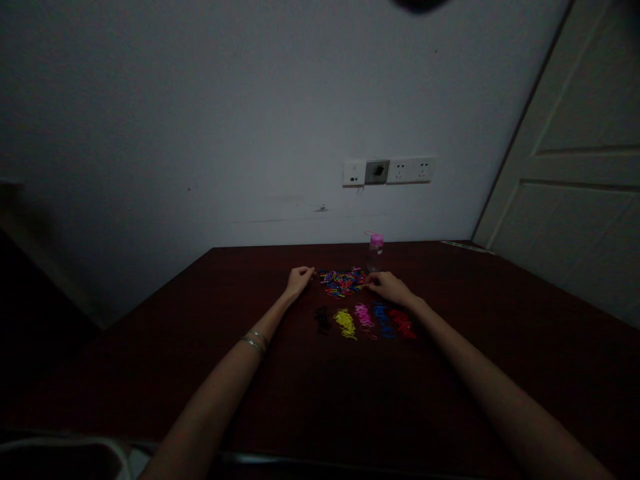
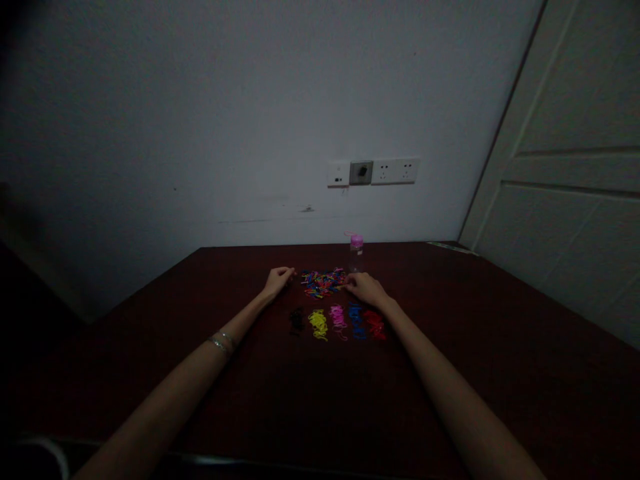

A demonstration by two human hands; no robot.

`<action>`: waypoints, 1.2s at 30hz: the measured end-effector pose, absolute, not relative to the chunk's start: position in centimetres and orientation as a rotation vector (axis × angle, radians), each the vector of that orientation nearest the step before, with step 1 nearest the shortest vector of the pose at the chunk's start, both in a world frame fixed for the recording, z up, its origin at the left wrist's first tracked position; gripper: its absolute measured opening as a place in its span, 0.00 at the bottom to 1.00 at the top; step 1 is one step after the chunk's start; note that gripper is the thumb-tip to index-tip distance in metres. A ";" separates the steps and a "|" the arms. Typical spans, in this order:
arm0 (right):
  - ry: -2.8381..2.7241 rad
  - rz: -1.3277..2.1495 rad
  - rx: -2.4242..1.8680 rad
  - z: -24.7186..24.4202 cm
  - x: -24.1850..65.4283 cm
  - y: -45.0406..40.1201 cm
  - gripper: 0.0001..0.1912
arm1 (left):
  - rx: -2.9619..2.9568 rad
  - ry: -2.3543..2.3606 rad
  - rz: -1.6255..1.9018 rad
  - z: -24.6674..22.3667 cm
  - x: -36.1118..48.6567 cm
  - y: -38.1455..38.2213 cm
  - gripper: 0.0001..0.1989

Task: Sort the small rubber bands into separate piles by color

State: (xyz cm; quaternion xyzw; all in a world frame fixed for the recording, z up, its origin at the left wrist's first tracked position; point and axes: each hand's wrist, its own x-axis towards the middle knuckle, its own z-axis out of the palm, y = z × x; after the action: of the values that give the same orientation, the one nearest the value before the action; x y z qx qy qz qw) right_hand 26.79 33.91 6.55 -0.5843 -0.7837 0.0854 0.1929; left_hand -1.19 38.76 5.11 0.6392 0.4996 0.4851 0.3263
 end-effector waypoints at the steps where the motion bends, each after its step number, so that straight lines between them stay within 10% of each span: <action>1: -2.198 0.236 -1.649 6.6 26.7 33.9 0.10 | 1.677 1.317 1.271 5.1 -1.2 38.7 0.17; 36: -2.137 0.208 -1.533 7.5 27.1 33.2 0.10 | 1.840 1.364 1.255 4.5 -1.1 39.2 0.14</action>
State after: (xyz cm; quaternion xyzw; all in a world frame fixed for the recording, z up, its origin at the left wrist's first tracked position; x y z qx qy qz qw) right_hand 27.09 33.19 7.46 -0.5628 -0.7844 0.0764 0.2492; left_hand -1.05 39.19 4.47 0.6800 0.5039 0.4639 0.2618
